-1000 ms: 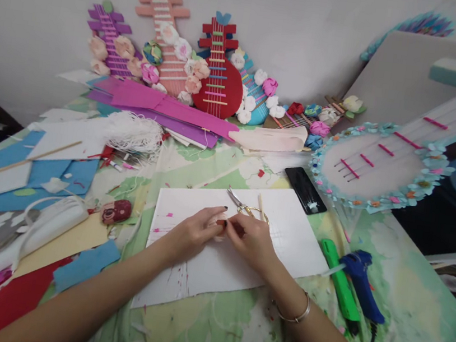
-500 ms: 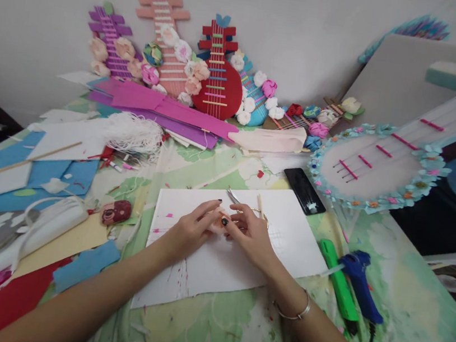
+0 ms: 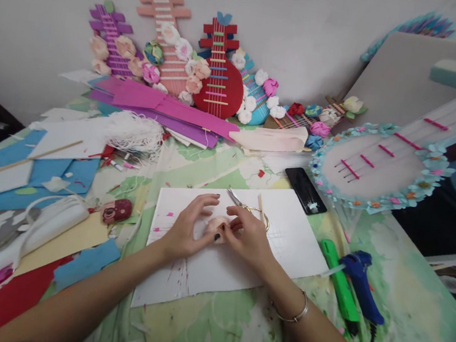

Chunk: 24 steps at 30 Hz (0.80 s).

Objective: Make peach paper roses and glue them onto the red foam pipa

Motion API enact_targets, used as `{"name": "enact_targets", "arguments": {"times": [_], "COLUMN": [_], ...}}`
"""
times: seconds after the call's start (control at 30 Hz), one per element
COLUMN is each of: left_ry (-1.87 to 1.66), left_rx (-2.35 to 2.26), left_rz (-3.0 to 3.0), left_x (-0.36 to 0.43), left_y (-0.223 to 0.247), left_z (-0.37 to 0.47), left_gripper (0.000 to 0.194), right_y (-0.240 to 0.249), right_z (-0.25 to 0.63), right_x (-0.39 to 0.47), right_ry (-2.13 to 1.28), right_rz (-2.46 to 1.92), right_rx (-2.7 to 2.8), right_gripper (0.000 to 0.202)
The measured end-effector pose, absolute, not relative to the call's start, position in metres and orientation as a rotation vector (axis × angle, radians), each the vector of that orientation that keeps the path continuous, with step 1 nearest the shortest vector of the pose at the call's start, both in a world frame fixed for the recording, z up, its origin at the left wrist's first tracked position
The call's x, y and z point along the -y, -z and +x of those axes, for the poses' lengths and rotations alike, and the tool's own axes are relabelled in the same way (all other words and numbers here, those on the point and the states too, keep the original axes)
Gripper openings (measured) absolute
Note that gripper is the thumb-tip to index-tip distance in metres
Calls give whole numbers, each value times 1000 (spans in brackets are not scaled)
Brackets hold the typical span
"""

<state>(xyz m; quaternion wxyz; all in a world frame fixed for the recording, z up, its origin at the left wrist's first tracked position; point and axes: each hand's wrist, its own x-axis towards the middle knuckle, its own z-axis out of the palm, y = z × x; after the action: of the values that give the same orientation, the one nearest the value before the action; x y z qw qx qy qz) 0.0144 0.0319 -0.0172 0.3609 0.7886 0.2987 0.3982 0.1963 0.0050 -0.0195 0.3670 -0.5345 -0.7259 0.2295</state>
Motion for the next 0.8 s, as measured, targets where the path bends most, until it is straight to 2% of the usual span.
{"name": "enact_targets", "arguments": {"times": [0.2, 0.27, 0.37, 0.53, 0.8], "left_ry": [-975, -894, -706, -462, -471], "left_rx": [-1032, -1105, -1094, -877, -914], "left_rz": [2106, 2010, 1878, 1891, 2063], "left_x": [-34, -36, -41, -49, -42], "left_y": [10, 7, 4, 2, -3], "left_z": [8, 4, -1, -10, -3], "left_gripper": [20, 14, 19, 54, 45], "right_y": [14, 11, 10, 9, 7], "right_z": [196, 198, 205, 216, 218], "right_x": [-1, -1, -2, -7, -5], "right_ry": [-582, -641, -696, -795, -1023], "right_rz": [-1393, -1384, -1376, -1435, -1482], "right_rx": [1839, 1770, 1687, 1741, 1811], "right_gripper": [21, 17, 21, 34, 27]}}
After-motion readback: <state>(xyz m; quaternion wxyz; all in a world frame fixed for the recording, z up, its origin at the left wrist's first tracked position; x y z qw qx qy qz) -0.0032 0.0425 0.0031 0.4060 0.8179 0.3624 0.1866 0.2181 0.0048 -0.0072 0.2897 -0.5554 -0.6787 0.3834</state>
